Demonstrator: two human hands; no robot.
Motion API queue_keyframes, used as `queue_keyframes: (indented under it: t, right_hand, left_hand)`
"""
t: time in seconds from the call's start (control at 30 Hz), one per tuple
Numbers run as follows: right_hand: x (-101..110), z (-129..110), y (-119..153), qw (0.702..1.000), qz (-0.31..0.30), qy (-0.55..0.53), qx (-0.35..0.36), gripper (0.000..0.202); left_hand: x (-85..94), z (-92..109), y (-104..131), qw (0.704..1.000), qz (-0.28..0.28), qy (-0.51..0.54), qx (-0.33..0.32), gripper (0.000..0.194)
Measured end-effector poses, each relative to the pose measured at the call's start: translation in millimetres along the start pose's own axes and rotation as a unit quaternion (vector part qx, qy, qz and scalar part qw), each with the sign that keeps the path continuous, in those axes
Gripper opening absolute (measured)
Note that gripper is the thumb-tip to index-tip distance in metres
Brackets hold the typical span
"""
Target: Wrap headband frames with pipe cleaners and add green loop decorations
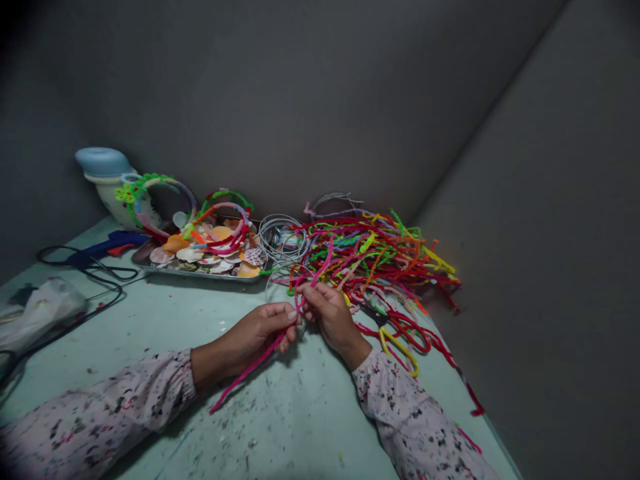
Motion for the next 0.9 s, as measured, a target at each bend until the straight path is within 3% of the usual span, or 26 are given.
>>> queue_keyframes:
  t: [0.13, 0.37, 0.57, 0.9]
  right_hand:
    - [11.0, -6.1, -3.1, 0.995, 0.081, -0.044, 0.036, 0.024]
    - [-1.6, -0.4, 2.5, 1.000, 0.015, -0.018, -0.006, 0.026]
    - [6.9, -7.6, 0.3, 0.996, 0.080, -0.022, 0.029, 0.026]
    - [8.0, -9.2, -1.4, 0.995, 0.099, -0.012, 0.032, 0.025]
  left_hand:
    - [-1.7, -1.4, 1.5, 1.000, -0.014, 0.004, 0.010, 0.024]
    - [2.3, 0.8, 0.2, 1.000, 0.018, -0.002, -0.005, 0.025]
    - [2.9, -1.0, -0.4, 0.999, 0.014, -0.045, 0.014, 0.028]
    - [4.6, -1.0, -0.6, 0.997, 0.030, -0.058, 0.027, 0.023]
Point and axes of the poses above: each hand's wrist, its own y-axis away from the middle knuckle, its own x-axis out of the back of the hand, z = x × y, the point moved 5 cm from there along -y, towards the middle knuckle, and after that the axes turned 2 degrees about -y, right-handed, at the moved point
